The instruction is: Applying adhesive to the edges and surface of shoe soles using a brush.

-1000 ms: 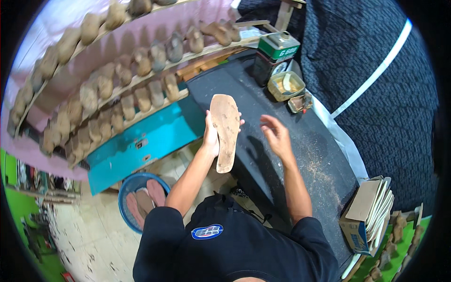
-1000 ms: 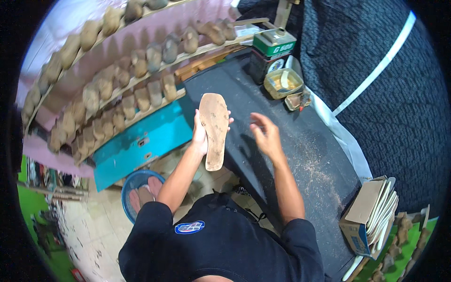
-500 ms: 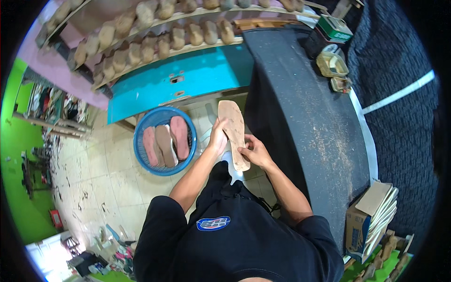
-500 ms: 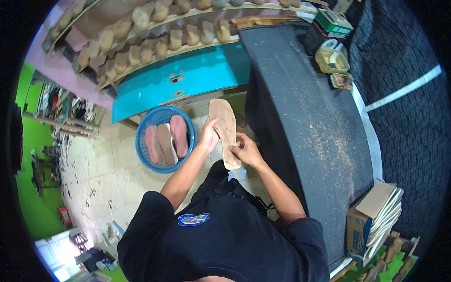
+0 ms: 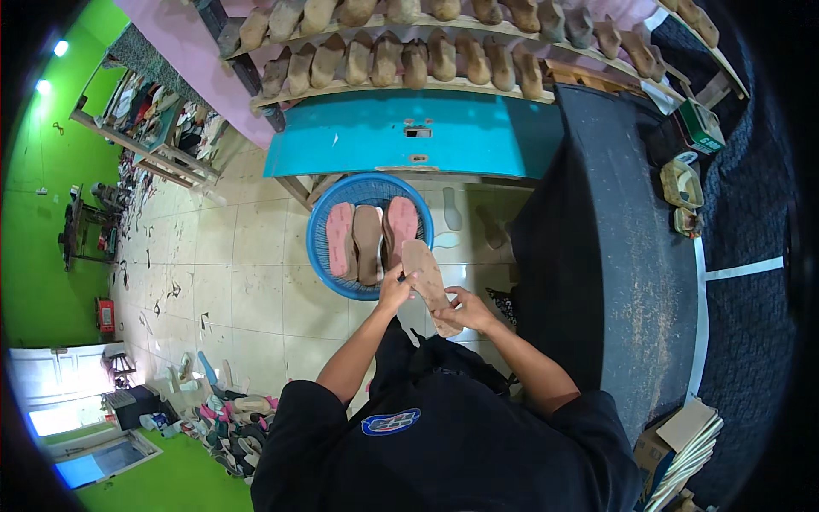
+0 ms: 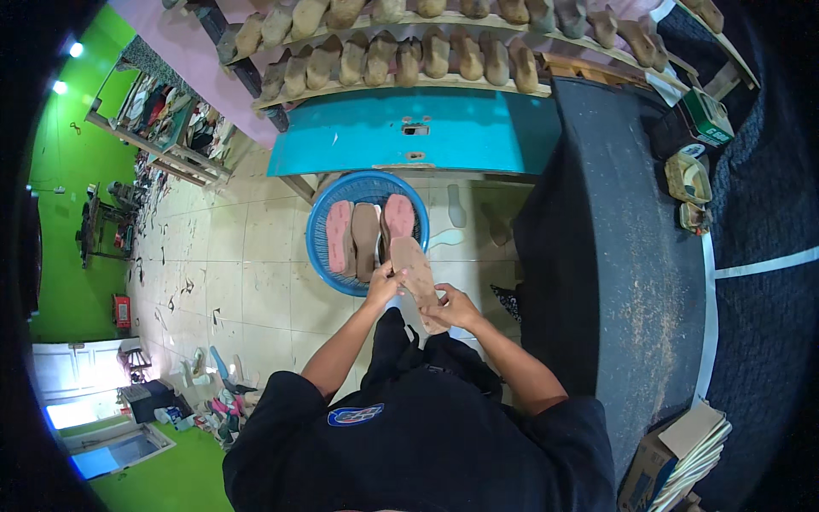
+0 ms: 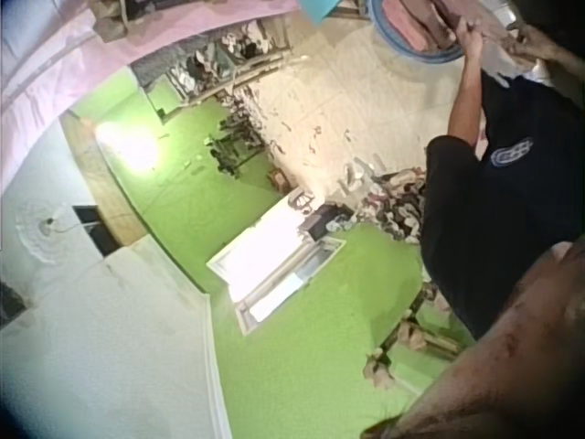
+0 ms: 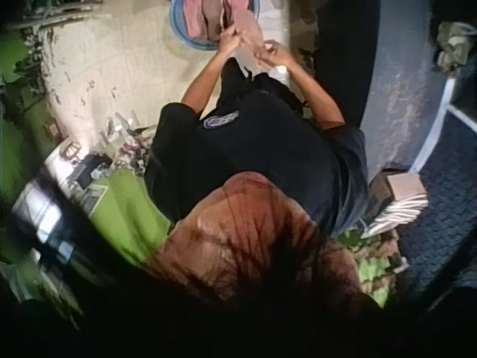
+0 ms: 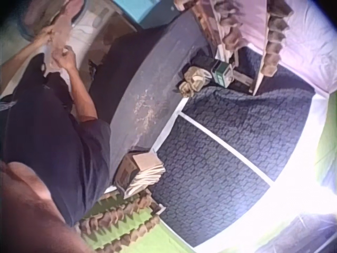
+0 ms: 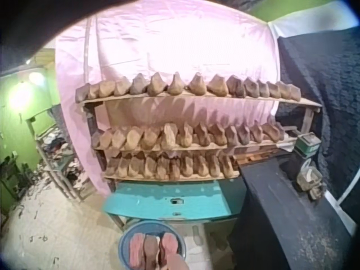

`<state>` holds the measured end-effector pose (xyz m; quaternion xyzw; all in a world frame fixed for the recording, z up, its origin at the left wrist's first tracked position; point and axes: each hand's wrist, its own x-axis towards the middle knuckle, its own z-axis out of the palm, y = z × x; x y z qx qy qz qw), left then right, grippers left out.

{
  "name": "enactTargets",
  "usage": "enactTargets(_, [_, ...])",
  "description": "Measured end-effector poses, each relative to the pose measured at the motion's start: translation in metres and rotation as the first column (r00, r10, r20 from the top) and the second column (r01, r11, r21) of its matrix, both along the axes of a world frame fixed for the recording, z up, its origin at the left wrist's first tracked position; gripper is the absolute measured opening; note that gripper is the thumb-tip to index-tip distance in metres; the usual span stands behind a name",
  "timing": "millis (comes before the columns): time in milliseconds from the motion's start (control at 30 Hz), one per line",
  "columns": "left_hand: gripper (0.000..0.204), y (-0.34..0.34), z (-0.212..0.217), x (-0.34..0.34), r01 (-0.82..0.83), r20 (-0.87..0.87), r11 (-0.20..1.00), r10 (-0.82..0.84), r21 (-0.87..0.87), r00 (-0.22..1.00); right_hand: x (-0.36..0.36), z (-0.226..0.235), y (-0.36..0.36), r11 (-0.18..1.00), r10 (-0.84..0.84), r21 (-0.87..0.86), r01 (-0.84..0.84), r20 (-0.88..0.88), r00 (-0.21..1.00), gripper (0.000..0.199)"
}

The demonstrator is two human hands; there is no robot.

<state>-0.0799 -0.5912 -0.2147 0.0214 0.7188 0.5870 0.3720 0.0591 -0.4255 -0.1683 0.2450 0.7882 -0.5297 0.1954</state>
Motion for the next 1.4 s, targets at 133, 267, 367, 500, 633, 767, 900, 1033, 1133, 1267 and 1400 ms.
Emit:
enactTargets(133, [0.025, -0.018, -0.028, -0.032, 0.003, -0.089, 1.000, -0.005, -0.018, 0.996, -0.032, -0.011, -0.024, 0.999, 0.033, -0.041, -0.031, 0.052, 0.998, 0.098])
enactTargets(267, [0.025, -0.017, -0.040, -0.071, 0.067, -0.182, 0.996, -0.076, -0.057, 0.980, -0.067, -0.019, -0.041, 1.000, -0.008, 0.006, 0.008, 0.102, 0.995, 0.102])
enactTargets(367, [0.024, -0.009, -0.052, -0.104, 0.097, -0.194, 0.991, -0.113, -0.089, 0.974, -0.089, -0.039, -0.059, 0.982, -0.089, 0.160, 0.095, -0.049, 0.995, 0.103])
enactTargets(500, [0.030, 0.003, -0.074, -0.150, 0.190, -0.120, 0.976, -0.203, -0.111, 0.972, -0.130, -0.052, -0.071, 0.950, -0.115, 0.295, 0.099, 0.038, 0.993, 0.109])
enactTargets(633, [0.025, 0.018, -0.090, -0.174, 0.178, -0.105, 0.981, -0.185, -0.074, 0.977, -0.152, -0.075, -0.079, 0.930, -0.144, 0.354, 0.103, 0.090, 0.985, 0.101])
enactTargets(767, [0.028, 0.027, -0.101, -0.191, 0.258, -0.075, 0.952, -0.273, -0.163, 0.959, -0.158, -0.098, -0.084, 0.911, -0.169, 0.391, 0.131, 0.063, 0.984, 0.096])
enactTargets(900, [0.031, 0.031, -0.116, -0.207, 0.390, -0.283, 0.817, -0.529, -0.425, 0.800, -0.168, -0.112, -0.088, 0.876, -0.174, 0.464, 0.129, 0.056, 0.983, 0.090])
enactTargets(1033, [0.033, 0.040, -0.122, -0.218, 0.459, -0.210, 0.754, -0.601, -0.470, 0.771, -0.179, -0.124, -0.087, 0.879, -0.209, 0.457, 0.136, 0.112, 0.972, 0.089])
enactTargets(1133, [0.033, 0.045, -0.122, -0.216, 0.461, -0.179, 0.731, -0.610, -0.503, 0.772, -0.177, -0.138, -0.089, 0.874, -0.215, 0.472, 0.118, 0.157, 0.964, 0.090])
enactTargets(1267, [0.034, 0.042, -0.115, -0.220, 0.459, -0.197, 0.684, -0.654, -0.567, 0.731, -0.185, -0.135, -0.090, 0.889, -0.193, 0.453, 0.068, 0.235, 0.953, 0.090])
enactTargets(1400, [0.040, 0.043, -0.106, -0.216, 0.441, -0.245, 0.663, -0.682, -0.605, 0.689, -0.188, -0.137, -0.094, 0.886, -0.224, 0.456, 0.081, 0.267, 0.937, 0.088])
